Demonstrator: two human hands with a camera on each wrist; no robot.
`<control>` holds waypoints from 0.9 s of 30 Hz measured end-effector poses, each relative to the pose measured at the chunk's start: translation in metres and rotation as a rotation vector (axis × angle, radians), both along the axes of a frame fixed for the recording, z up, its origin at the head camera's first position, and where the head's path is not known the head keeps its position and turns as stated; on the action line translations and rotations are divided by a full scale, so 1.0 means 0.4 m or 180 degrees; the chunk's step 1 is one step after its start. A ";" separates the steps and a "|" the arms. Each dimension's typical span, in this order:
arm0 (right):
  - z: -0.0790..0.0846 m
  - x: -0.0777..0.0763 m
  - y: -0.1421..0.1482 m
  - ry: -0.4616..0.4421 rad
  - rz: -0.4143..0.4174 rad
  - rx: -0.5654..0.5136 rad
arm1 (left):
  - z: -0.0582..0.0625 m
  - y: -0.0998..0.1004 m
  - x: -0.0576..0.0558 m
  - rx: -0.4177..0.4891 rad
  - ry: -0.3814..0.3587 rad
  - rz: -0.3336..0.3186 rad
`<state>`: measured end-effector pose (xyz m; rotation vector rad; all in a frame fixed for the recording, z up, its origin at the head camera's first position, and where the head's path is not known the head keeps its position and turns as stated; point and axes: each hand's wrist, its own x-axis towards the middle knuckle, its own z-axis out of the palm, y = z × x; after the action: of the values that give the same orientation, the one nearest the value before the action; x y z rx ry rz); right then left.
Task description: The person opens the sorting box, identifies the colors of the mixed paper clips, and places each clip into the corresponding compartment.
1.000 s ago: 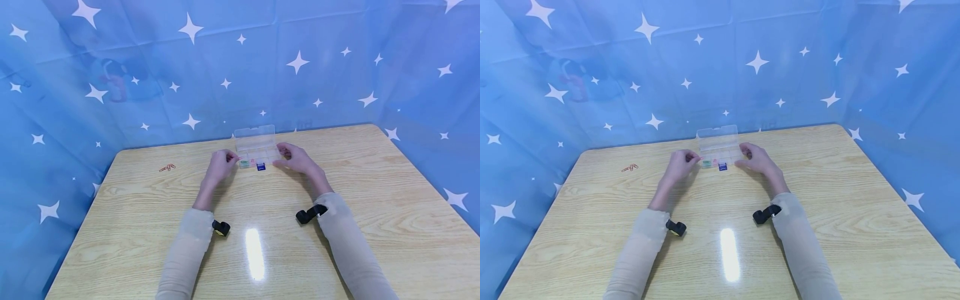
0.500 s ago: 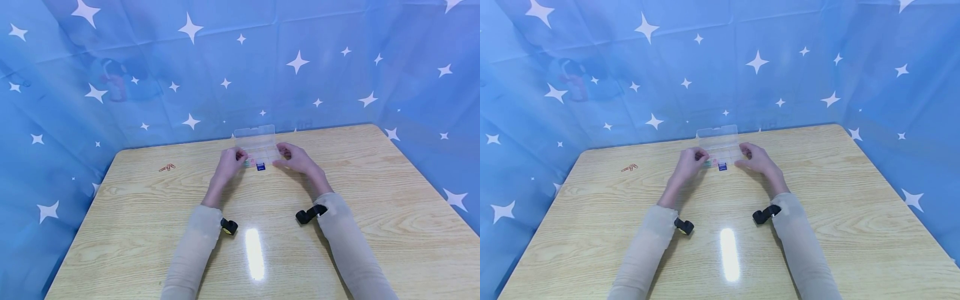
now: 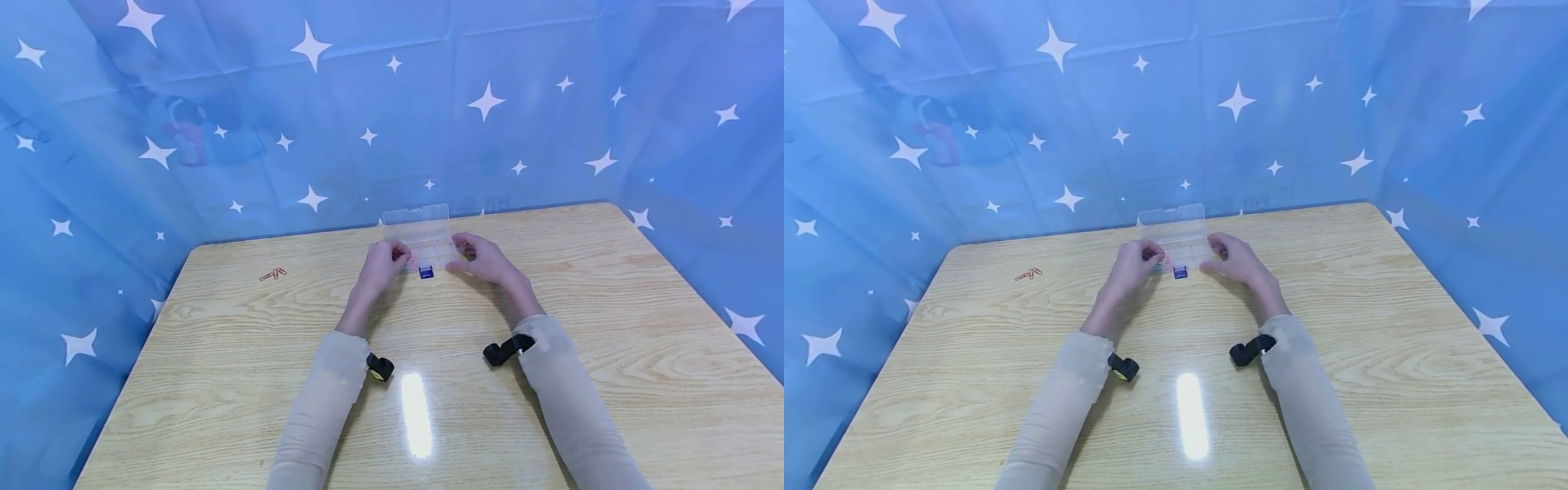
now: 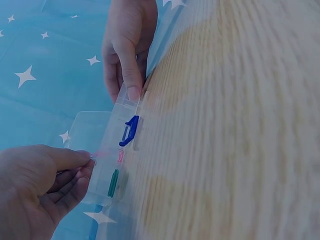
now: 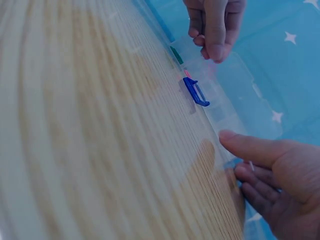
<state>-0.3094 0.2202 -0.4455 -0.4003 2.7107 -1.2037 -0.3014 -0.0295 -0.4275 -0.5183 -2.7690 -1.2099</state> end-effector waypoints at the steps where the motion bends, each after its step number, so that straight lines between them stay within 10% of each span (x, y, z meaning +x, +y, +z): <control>1: 0.000 0.000 0.000 0.0002 0.0001 0.0002 | 0.000 0.000 0.000 0.0000 -0.0005 0.0001; 27: 0.002 0.005 0.000 0.0015 0.0028 0.0007 | -0.010 -0.041 0.012 0.0096 -0.0015 -0.0134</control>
<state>-0.3076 0.2202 -0.4448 -0.4147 2.7112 -1.1990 -0.2965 -0.0460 -0.4314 -0.5744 -2.7528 -1.2610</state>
